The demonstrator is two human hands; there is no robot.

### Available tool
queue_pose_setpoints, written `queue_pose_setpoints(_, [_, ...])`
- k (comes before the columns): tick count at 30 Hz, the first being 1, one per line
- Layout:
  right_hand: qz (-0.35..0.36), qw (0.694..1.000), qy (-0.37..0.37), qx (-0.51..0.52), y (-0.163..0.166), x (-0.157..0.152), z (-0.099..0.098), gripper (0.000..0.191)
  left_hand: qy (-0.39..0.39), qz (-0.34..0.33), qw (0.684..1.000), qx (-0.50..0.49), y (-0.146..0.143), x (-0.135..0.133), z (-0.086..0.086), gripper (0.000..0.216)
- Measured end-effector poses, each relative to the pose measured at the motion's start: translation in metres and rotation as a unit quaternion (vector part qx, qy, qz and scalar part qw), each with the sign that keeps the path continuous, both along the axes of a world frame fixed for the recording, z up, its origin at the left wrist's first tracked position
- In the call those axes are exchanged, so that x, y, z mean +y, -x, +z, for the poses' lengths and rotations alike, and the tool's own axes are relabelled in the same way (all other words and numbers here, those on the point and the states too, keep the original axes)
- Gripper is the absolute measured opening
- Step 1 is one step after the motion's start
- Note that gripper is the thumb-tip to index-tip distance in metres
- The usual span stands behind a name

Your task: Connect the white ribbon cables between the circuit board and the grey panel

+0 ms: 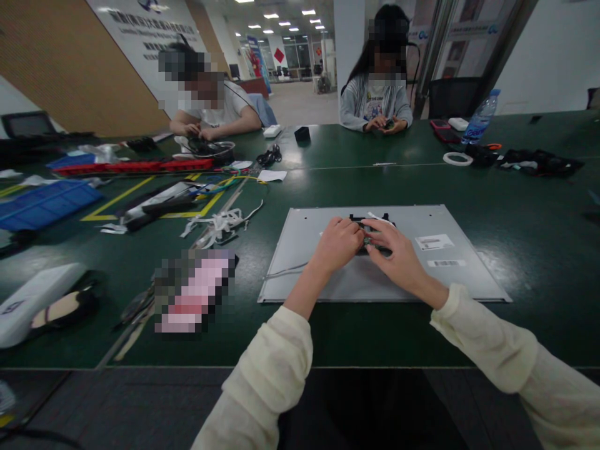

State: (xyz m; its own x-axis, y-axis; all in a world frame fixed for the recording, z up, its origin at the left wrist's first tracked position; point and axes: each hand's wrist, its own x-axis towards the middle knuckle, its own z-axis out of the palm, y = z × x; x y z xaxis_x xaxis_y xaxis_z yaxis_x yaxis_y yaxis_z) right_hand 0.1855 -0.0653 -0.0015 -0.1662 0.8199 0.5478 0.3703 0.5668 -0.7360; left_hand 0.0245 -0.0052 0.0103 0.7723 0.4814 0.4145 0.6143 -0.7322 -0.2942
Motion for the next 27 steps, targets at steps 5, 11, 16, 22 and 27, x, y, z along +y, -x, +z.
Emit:
queue_pose_setpoints(5, [0.047,0.981,0.111,0.154,0.002,0.001,0.002,0.044,-0.002,0.021,0.999,-0.030,-0.001,-0.005,0.006,0.019])
queue_pose_setpoints(11, [0.060,0.966,0.130,0.214,-0.002,0.007,-0.001,0.042,0.068,0.088,0.975,-0.194,0.001,-0.001,0.004,0.013])
queue_pose_setpoints(16, [0.060,0.975,0.104,0.185,-0.005,0.007,-0.002,0.043,0.252,0.031,0.915,-0.314,-0.002,0.004,-0.002,0.014])
queue_pose_setpoints(22, [0.062,0.979,0.084,0.177,-0.006,0.006,0.000,0.042,0.382,0.004,0.845,-0.375,-0.005,0.003,0.000,0.019])
queue_pose_setpoints(27, [0.061,0.989,0.060,0.124,-0.009,0.004,0.001,0.043,0.463,-0.023,0.784,-0.412,-0.004,0.004,0.003,0.019])
